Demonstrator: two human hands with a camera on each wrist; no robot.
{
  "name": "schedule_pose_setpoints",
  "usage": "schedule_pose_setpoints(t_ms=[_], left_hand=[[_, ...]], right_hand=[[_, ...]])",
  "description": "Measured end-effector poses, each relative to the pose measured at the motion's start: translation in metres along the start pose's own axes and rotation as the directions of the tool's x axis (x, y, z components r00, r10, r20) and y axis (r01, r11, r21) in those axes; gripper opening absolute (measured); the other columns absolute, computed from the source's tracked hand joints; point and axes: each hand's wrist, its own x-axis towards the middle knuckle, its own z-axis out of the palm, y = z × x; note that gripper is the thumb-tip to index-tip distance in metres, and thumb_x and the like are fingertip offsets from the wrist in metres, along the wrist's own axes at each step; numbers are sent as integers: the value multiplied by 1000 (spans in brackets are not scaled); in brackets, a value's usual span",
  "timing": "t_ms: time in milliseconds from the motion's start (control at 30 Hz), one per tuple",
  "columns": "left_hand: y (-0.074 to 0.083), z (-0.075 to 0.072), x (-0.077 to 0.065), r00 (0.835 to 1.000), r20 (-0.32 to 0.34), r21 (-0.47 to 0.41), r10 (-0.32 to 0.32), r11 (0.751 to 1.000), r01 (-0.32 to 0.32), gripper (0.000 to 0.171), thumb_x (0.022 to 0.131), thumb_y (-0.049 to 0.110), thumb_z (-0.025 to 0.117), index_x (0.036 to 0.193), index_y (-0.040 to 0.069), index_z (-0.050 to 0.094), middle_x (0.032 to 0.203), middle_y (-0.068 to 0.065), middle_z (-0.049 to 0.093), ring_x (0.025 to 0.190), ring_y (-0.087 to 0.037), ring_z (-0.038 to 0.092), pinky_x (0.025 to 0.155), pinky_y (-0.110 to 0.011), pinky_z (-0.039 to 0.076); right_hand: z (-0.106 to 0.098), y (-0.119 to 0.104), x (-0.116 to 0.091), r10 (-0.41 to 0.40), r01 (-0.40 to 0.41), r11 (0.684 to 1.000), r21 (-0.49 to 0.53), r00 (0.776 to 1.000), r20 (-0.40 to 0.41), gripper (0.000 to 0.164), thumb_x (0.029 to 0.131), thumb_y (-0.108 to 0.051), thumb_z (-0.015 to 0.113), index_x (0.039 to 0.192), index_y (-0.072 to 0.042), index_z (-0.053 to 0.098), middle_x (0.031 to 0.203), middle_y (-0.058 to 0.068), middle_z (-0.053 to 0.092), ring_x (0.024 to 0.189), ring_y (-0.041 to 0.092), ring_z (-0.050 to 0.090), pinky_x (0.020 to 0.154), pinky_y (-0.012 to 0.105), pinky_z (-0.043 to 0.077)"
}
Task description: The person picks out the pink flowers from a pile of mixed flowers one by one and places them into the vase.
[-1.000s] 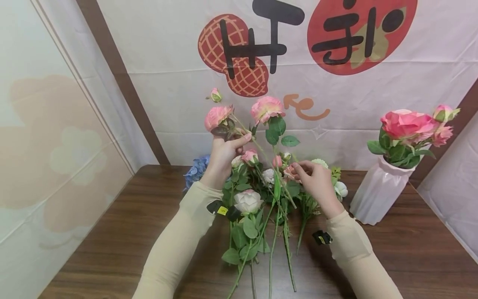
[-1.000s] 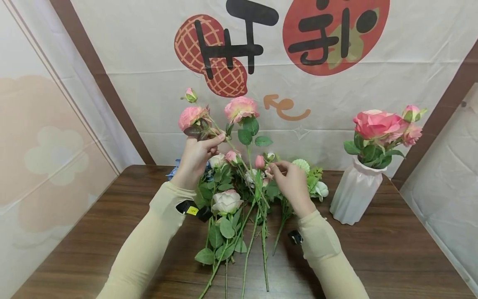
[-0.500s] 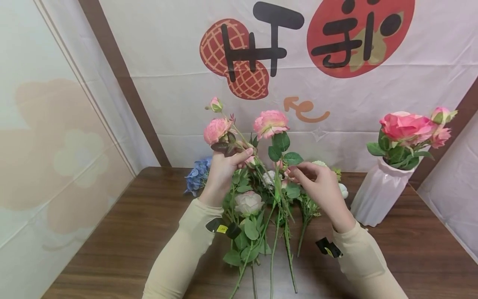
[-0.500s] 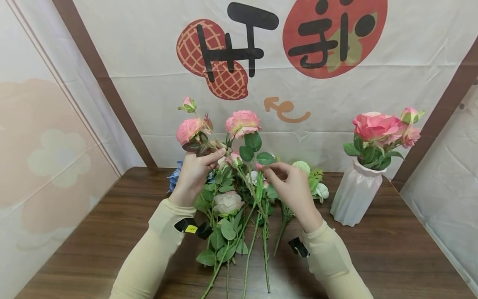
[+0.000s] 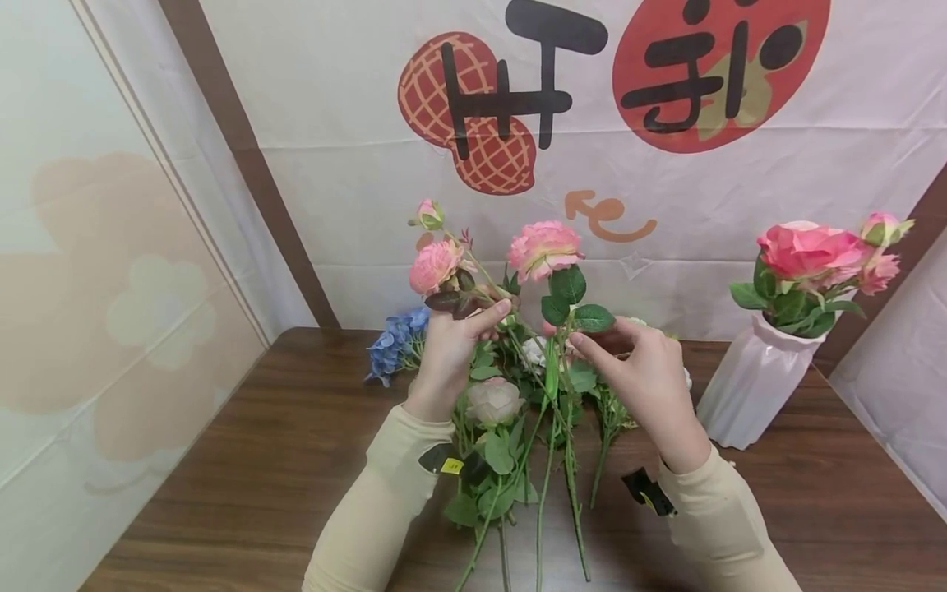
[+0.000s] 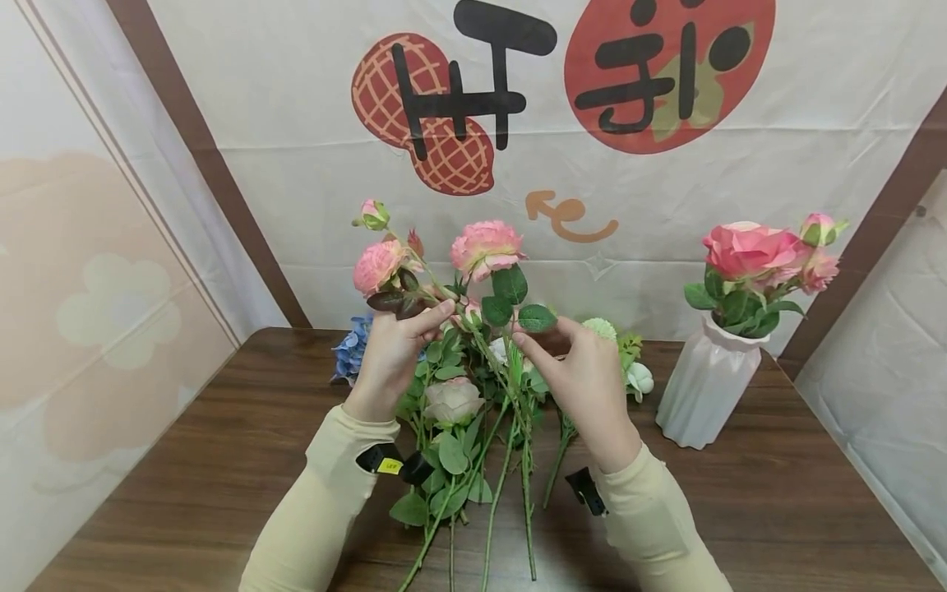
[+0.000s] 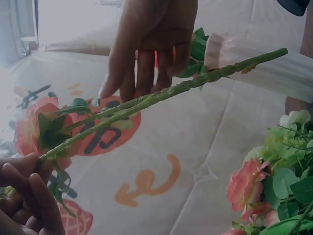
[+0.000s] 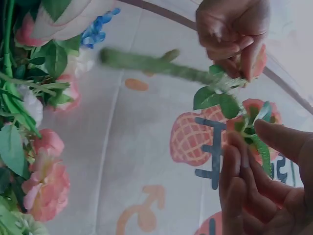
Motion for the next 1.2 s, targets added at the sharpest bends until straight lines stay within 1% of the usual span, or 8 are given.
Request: schedule_pose_setpoints(t_ms=[133,233,433,500,633,767,933,1200], left_hand=[[-2,3,1,1000,-1,-19,13,1000,-13,16,84,1,68,94,9,59,77,5,65,52,-9,46,55,-26,46],[-5,7,1,1000,0,-32,13,999,-13,17,84,0,68,94,10,59,76,5,64,52,-9,44,54,-25,44],[-8,12,-1,1000,12,-20,-1,1000,1,20,83,4,70,98,10,59,80,4,65,58,-10,49,55,-24,44],[-9,13,-2,1000,14,-12,-5,1000,6,22,83,5,71,100,11,58,83,4,64,60,-10,50,57,-26,45],[-14,15,-2,1000,17,13,-4,1000,4,20,83,6,71,99,11,60,83,4,64,59,-10,50,58,-28,44],[-20,17,-2,1000,22,44,-17,999,16,17,83,7,72,95,11,62,81,5,65,60,-9,51,57,-27,44],[-25,22,-4,999,39,43,-23,999,22,18,83,6,72,96,12,61,83,6,65,63,-8,53,58,-26,44],[-28,25,-7,998,51,59,-49,997,46,16,84,8,71,96,11,62,81,5,64,64,-12,52,57,-26,43]], right_hand=[[-2,-6,-3,-22,23,1000,18,999,-47,30,84,-49,66,84,-20,71,74,-3,71,71,12,66,62,32,52],[-1,-12,-5,-50,54,996,70,997,-54,25,84,-44,68,87,-19,72,76,-3,72,71,9,66,65,27,54],[7,-15,-4,-118,126,983,133,991,-68,17,85,-38,69,97,-27,75,84,-9,73,71,3,66,66,23,54],[10,-15,-3,-134,142,982,127,988,-72,18,84,-37,70,98,-27,75,86,-9,73,70,4,66,65,24,54],[15,-13,-1,-159,166,982,88,984,-77,20,84,-33,72,100,-21,76,86,-5,74,69,8,66,63,29,55],[18,-11,-1,-161,164,986,38,984,-78,20,82,-29,74,99,-18,76,84,-3,75,69,9,67,62,33,54],[20,-9,1,-145,146,989,8,987,-72,21,80,-30,76,97,-18,76,83,-1,75,68,11,68,61,34,54],[21,-5,1,-152,150,988,-26,986,-69,20,78,-26,78,96,-17,77,80,0,75,66,12,69,58,34,53]])
